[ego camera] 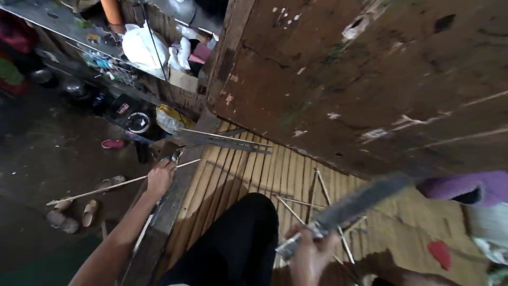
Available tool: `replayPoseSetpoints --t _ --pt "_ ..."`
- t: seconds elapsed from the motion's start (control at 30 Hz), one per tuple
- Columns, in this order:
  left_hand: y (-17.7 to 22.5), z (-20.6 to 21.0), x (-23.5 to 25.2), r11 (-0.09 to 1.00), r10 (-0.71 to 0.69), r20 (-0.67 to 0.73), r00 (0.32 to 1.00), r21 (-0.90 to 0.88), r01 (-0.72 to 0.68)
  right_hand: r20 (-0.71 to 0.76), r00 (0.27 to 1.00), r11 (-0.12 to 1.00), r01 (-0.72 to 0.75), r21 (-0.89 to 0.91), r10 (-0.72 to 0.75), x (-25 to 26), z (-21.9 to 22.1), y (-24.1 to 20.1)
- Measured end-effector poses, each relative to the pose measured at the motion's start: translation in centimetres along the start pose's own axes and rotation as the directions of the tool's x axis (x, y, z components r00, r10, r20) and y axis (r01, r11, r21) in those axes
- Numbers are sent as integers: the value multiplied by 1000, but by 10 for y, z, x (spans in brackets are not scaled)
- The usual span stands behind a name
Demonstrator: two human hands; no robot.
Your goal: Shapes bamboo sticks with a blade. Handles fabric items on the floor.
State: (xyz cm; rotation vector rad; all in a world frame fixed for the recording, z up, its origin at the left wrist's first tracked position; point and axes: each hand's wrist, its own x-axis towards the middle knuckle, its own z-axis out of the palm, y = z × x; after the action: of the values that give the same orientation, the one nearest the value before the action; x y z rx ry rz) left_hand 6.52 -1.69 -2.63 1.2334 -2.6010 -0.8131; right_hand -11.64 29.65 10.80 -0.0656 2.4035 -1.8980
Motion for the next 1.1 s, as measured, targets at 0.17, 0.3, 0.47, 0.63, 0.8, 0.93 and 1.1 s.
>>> replayPoseSetpoints --t 0.17,0.3,0.47,0.63,0.8,0.93,1.1 --pt "-12 20 -16 990 137 -218 966 -1 -141 515 854 921 138 -363 75 -30 110 -6" --pt "-18 25 -33 993 112 -299 948 -12 -121 695 681 643 427 -635 233 -61 177 27" --pt "-23 28 -47 994 100 -348 932 -14 -112 733 605 493 557 -668 310 -81 203 50" --pt "-22 30 -47 991 123 -362 924 5 -130 755 597 464 606 -646 271 -86 201 54" --pt "-26 31 -48 990 136 -346 928 17 -139 748 595 447 606 -658 294 -91 206 60" --pt "-27 35 -44 982 163 -317 934 -36 -184 730 602 401 611 -683 324 -95 209 58" --pt "-19 36 -42 983 118 -284 952 -102 -152 718 607 379 610 -696 341 -98 210 57"
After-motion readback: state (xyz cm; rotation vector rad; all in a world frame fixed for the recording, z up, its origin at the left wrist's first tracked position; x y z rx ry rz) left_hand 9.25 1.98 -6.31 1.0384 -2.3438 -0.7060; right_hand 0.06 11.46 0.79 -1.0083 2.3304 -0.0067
